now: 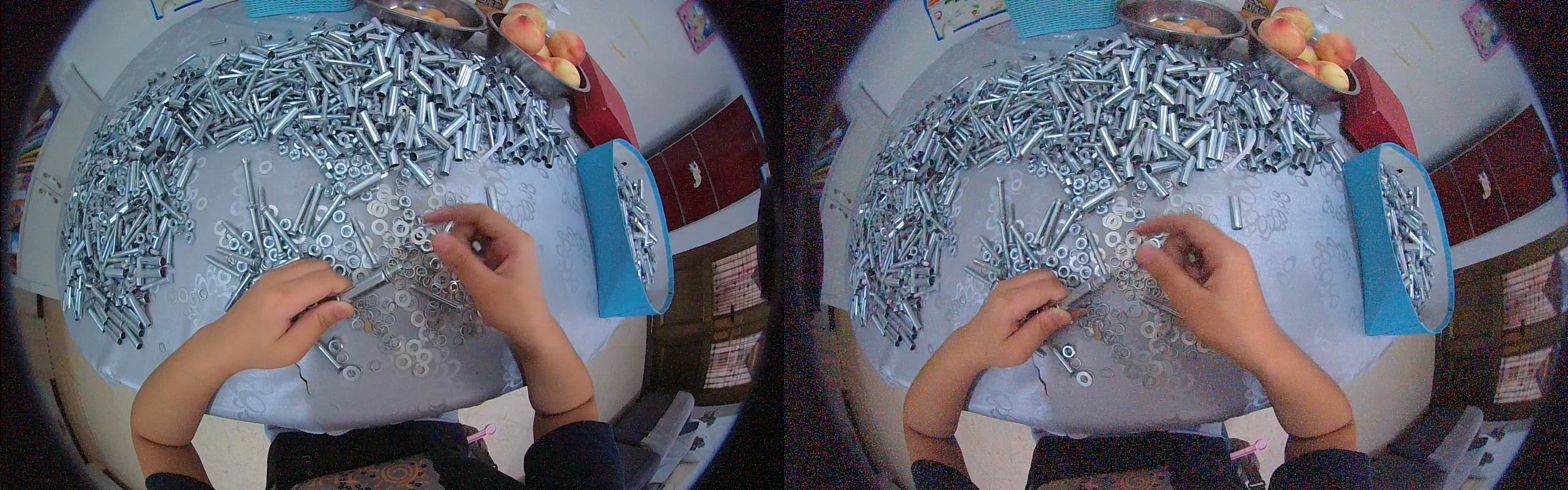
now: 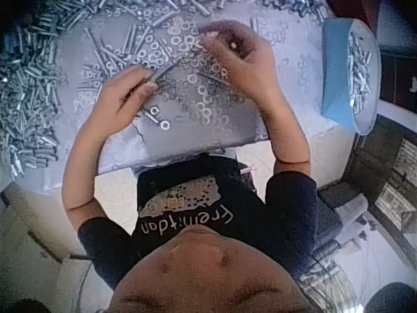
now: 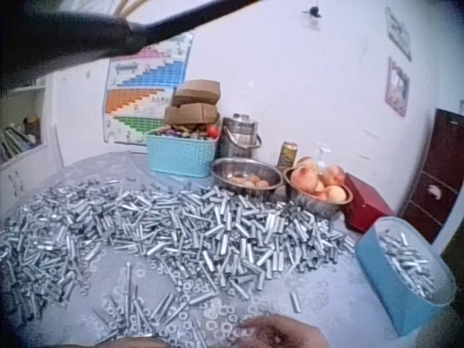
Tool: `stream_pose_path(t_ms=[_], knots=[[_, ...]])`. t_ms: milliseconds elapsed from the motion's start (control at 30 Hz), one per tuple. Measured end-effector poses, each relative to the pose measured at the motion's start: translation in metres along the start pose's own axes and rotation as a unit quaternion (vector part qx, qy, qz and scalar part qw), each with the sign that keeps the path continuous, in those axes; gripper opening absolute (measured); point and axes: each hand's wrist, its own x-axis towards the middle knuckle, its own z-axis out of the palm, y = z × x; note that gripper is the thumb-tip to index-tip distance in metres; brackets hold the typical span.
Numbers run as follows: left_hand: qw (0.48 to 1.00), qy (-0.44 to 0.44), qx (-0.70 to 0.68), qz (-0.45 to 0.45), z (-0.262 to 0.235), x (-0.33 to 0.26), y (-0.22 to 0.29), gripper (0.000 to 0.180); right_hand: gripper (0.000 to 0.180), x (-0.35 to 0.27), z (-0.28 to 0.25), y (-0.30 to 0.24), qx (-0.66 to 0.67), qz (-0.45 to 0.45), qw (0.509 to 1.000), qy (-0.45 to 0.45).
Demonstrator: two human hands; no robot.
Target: The person assembles metal fasteners by hand, picking up bolts and threading washers and nuts onto them. The person works over a table covered with a large pile of loose hardware, repeatedly picking up individual bolts and adding components to create assembled units.
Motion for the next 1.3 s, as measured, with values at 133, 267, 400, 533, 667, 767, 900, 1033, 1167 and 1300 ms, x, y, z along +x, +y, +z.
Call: stream_pose_path(t_ms=[133,267,400,533,667,767,900,1033,1167,1300], knots=[[1.0,0.004,0.004,0.001,0.001,-0.001,-0.002,0.015,0.035,0.006,0.0,0.008,0.121,-0.011,0.992,0.027],[1.0,-0.002,0.003,-0.002,0.0,0.0,0.001,0.015,0.043,0.006,-0.008,0.001,0.348,0.152,0.92,-0.09],[1.0,-0.003,0.006,-0.001,0.0,0.001,0.002,0.015,0.045,0.009,-0.008,0.007,0.433,0.192,0.872,-0.122],[1.0,-0.004,0.005,-0.007,0.001,0.0,0.001,0.014,0.051,0.011,-0.001,0.002,0.443,0.161,0.876,-0.1],[1.0,-0.006,0.013,-0.001,0.001,0.001,0.002,0.013,0.051,0.006,0.002,-0.003,0.41,0.121,0.893,-0.143],[1.0,-0.007,0.017,0.013,0.001,0.001,0.001,0.013,0.05,0.002,0.005,-0.001,0.393,0.092,0.895,-0.188],[0.999,-0.015,0.02,0.027,0.003,0.002,-0.002,0.014,0.048,0.001,0.01,0.005,0.397,0.059,0.895,-0.195],[0.999,-0.02,0.027,0.034,0.003,0.003,-0.002,0.014,0.047,0.001,0.011,0.009,0.385,0.049,0.897,-0.212],[0.999,-0.018,0.018,0.029,0.003,0.002,-0.002,0.014,0.043,0.001,0.012,0.005,0.326,0.066,0.926,-0.177],[0.999,-0.02,0.012,0.026,0.002,0.002,-0.001,0.014,0.033,0.002,0.006,0.005,0.262,0.11,0.943,-0.173]])
